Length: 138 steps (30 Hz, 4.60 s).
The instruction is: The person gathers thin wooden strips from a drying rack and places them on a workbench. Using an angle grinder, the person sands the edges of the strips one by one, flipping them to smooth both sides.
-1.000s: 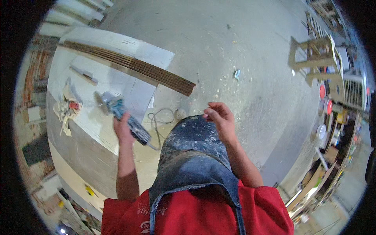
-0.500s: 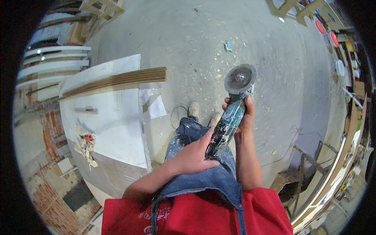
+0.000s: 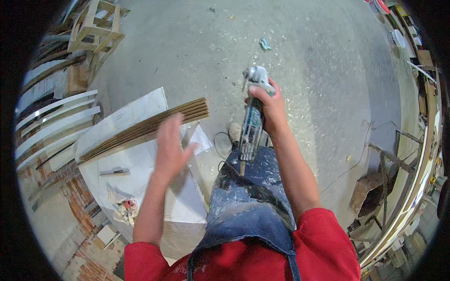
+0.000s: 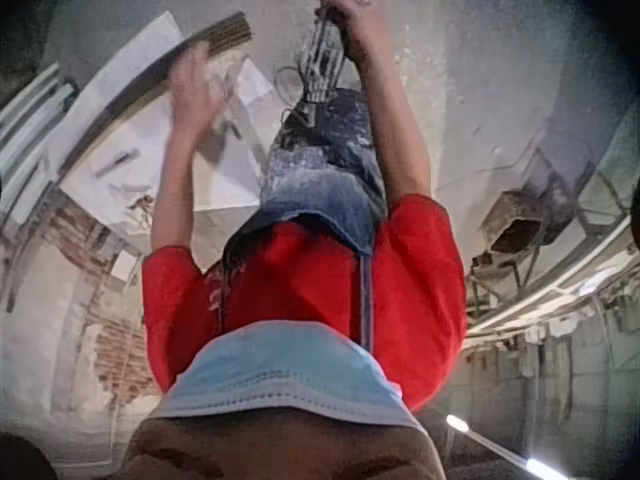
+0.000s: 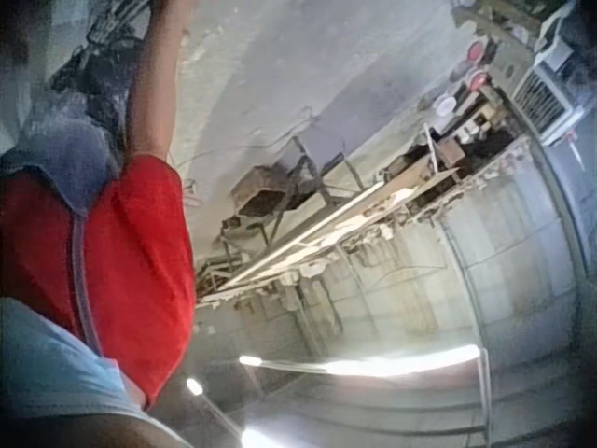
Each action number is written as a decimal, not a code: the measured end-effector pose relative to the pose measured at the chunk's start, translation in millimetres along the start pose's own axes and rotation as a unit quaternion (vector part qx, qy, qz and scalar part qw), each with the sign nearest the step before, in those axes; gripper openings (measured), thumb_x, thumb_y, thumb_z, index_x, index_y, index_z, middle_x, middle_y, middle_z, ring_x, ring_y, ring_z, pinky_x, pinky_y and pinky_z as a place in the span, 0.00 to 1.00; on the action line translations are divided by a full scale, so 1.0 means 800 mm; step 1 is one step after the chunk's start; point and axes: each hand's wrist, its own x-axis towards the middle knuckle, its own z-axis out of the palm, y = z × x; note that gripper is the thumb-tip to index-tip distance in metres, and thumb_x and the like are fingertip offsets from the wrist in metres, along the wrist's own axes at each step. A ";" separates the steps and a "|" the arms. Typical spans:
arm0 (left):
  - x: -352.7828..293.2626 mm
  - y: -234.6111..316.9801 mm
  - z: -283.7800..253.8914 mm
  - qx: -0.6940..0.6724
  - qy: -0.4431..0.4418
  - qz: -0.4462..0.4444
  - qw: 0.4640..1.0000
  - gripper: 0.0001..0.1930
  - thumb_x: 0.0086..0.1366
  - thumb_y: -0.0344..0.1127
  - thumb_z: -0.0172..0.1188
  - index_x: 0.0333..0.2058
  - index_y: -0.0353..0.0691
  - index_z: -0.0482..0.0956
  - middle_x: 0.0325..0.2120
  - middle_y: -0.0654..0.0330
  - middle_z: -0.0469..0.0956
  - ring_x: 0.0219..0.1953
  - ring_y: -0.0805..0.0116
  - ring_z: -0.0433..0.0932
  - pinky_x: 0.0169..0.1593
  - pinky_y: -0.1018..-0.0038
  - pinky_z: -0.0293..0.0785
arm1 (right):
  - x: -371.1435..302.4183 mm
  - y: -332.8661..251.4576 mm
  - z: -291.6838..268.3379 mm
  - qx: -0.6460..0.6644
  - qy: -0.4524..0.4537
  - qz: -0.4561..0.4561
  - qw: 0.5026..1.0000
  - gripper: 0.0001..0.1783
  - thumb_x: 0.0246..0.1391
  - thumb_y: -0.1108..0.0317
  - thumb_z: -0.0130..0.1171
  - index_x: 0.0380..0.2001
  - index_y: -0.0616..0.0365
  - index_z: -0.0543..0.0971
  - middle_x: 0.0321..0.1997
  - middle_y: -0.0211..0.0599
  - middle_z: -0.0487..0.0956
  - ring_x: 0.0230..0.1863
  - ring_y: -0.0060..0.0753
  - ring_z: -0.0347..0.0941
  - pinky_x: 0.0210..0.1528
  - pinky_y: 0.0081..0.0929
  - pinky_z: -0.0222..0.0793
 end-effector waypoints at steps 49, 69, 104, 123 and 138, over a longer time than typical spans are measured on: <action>0.046 -0.121 0.056 0.113 0.181 0.110 0.971 0.40 0.56 0.51 0.71 0.63 0.38 0.69 0.56 0.51 0.73 0.59 0.48 0.68 0.65 0.51 0.56 | -0.041 0.120 0.027 -0.151 -0.048 -0.005 0.987 0.47 0.40 0.59 0.78 0.64 0.61 0.71 0.57 0.43 0.78 0.58 0.36 0.74 0.63 0.32 0.68; 0.048 -0.135 0.058 0.140 0.189 0.132 0.963 0.39 0.62 0.61 0.63 0.62 0.37 0.70 0.55 0.52 0.74 0.57 0.49 0.70 0.63 0.53 0.58 | -0.038 0.143 0.022 -0.156 -0.056 0.005 0.986 0.48 0.40 0.57 0.79 0.65 0.61 0.70 0.58 0.45 0.79 0.58 0.37 0.75 0.63 0.33 0.68; 0.054 -0.136 0.061 0.138 0.204 0.145 0.958 0.39 0.64 0.64 0.62 0.61 0.37 0.71 0.54 0.53 0.75 0.55 0.51 0.71 0.60 0.55 0.58 | -0.077 0.127 0.023 -0.177 -0.086 0.045 0.979 0.46 0.42 0.62 0.78 0.65 0.60 0.69 0.58 0.45 0.78 0.59 0.36 0.74 0.64 0.31 0.67; 0.056 -0.139 0.062 0.142 0.196 0.141 0.960 0.39 0.63 0.62 0.63 0.62 0.37 0.71 0.55 0.53 0.75 0.56 0.52 0.70 0.61 0.54 0.58 | -0.084 0.154 0.013 -0.158 -0.083 0.043 0.983 0.47 0.42 0.60 0.78 0.66 0.58 0.69 0.59 0.46 0.78 0.60 0.39 0.74 0.64 0.33 0.67; 0.062 -0.132 0.063 0.132 0.203 0.142 0.960 0.38 0.63 0.61 0.64 0.61 0.37 0.71 0.53 0.55 0.75 0.55 0.52 0.71 0.61 0.56 0.58 | -0.097 0.140 0.019 -0.180 -0.093 0.025 0.979 0.47 0.43 0.60 0.77 0.66 0.61 0.68 0.58 0.45 0.78 0.59 0.38 0.75 0.65 0.32 0.67</action>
